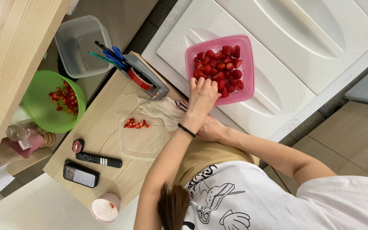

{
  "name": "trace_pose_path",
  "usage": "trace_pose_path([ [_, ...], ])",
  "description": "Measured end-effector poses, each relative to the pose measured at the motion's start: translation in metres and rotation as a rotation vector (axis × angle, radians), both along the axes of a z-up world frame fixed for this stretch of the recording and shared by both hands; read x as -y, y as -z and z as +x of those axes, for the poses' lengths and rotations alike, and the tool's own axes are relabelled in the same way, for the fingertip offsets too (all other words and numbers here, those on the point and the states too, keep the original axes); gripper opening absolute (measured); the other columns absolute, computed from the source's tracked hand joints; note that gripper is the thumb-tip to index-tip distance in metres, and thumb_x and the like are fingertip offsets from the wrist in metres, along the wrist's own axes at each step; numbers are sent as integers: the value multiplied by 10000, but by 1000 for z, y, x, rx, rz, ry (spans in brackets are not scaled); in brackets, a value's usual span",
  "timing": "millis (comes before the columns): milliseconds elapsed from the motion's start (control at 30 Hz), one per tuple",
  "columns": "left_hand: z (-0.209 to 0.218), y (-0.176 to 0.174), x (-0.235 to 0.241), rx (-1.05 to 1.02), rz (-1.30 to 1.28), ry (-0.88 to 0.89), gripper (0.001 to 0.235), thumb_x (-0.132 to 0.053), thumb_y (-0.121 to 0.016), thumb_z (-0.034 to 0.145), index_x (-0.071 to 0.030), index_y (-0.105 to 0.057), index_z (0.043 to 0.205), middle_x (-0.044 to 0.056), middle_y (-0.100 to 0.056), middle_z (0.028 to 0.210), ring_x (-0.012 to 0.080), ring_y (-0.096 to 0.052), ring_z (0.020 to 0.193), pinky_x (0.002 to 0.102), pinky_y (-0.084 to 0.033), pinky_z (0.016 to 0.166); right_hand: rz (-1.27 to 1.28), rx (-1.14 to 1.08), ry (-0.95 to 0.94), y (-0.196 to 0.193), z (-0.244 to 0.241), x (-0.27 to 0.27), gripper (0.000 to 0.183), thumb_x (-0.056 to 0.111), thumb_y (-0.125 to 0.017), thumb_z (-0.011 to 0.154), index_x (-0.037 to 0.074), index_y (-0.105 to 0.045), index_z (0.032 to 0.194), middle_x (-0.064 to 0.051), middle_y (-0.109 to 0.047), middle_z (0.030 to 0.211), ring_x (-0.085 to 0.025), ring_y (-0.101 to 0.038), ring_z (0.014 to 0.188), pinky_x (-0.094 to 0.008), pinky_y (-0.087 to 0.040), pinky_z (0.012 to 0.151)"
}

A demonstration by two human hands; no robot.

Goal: The person slices strawberries on a cutting board using a small knife. They repeatedly pick strawberries from a pink container, cut them into pieces, and transfer the slices into a green bowl. The person also wipes the knife on a cloth during the process.

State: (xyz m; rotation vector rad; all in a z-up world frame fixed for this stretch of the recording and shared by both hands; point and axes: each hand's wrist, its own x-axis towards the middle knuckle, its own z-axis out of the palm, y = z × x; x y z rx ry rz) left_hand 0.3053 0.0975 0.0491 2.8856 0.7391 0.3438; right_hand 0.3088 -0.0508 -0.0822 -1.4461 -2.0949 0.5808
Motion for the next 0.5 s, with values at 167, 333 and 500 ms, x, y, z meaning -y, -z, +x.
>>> trace_pose_path([
  [167, 11, 31, -4, -251, -42, -85, 489, -313, -1006, 624, -126, -671, 928, 11, -654, 736, 223, -682, 742, 440, -480, 776, -121, 34, 26, 8, 2, 6, 420, 467, -628, 967, 132, -589, 718, -48, -542, 582, -357, -677, 561, -489, -557, 492],
  [333, 1, 11, -13, -93, -264, -54, 271, -281, -817, 789, -100, -672, 929, 58, -665, 755, 304, -717, 762, 469, -510, 757, -125, -11, 9, -37, 9, -10, 365, 418, -658, 925, 114, -616, 726, -78, -574, 595, -362, -697, 592, -504, -566, 504],
  [500, -70, -119, -17, 435, -746, -222, 341, -229, -871, 849, -168, -757, 1165, 34, -770, 977, 248, -785, 951, 344, -616, 808, -93, -82, 5, -110, 31, -27, 256, 359, -646, 977, 135, -661, 854, -70, -688, 708, -352, -735, 615, -491, -597, 534],
])
